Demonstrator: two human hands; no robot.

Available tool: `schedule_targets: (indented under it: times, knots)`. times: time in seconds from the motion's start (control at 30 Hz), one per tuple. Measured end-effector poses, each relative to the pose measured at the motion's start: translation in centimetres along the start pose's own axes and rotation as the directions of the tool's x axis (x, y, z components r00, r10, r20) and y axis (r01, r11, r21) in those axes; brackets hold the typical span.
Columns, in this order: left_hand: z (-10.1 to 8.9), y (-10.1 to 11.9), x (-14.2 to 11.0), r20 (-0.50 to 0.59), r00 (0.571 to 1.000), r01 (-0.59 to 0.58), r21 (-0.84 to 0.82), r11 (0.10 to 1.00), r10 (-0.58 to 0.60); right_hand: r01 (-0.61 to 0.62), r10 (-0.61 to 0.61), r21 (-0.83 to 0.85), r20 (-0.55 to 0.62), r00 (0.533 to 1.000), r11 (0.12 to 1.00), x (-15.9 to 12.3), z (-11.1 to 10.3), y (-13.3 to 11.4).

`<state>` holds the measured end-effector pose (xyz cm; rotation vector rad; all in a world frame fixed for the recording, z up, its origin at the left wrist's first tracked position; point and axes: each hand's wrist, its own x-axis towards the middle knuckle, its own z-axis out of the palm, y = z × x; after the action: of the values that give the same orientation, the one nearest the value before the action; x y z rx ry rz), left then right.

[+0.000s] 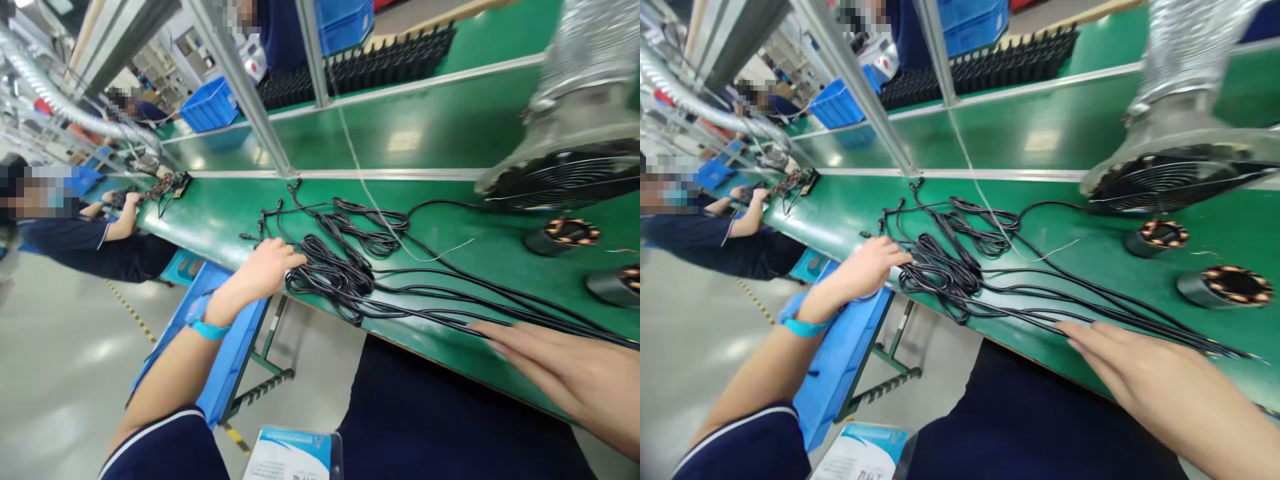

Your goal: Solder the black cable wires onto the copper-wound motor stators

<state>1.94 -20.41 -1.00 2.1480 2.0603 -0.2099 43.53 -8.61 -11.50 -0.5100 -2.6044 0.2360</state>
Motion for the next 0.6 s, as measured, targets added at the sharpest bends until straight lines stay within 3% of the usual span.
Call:
schedule_targets:
  times: [0.03, 0.1, 0.17, 0.27, 0.43, 0.53, 0.6]
  knots:
    - [1.7, 0.2, 0.9, 0.008, 1.0, -0.014, 0.005, 1.0, 0.014, 0.069, -0.072, -0.124, -0.015, 0.997, 0.99, 0.3, 0.3, -0.1]
    - [4.5, 0.4, 2.0, -0.036, 0.999, -0.039, 0.016, 0.999, 0.039, 0.091, -0.109, -0.274, -0.049, 0.993, 0.957, 0.4, 0.5, 0.1]
    - [6.3, 0.7, 2.3, -0.196, 0.979, -0.051, 0.046, 0.998, 0.059, 0.064, -0.092, -0.324, -0.073, 0.993, 0.944, -0.4, 0.4, 0.6]
    - [7.6, 1.7, 2.2, -0.417, 0.908, -0.026, 0.056, 0.998, 0.047, -0.003, -0.036, -0.313, -0.119, 0.992, 0.95, -2.1, 0.0, 1.6]
    - [7.7, 4.1, 2.5, -0.39, 0.912, 0.005, -0.304, 0.953, -0.13, 0.024, -0.059, -0.206, -0.167, 0.984, 0.978, -3.1, 0.8, 2.6]
    - [5.9, 5.5, 3.9, -0.424, 0.877, 0.063, -0.366, 0.928, -0.226, 0.045, -0.069, -0.11, -0.228, 0.971, 0.993, -4.1, 0.2, 3.9]
    - [4.4, 7.5, 6.0, -0.435, 0.86, 0.085, -0.391, 0.916, -0.265, 0.007, -0.019, -0.048, -0.271, 0.962, 0.999, -5.8, -1.6, 5.9]
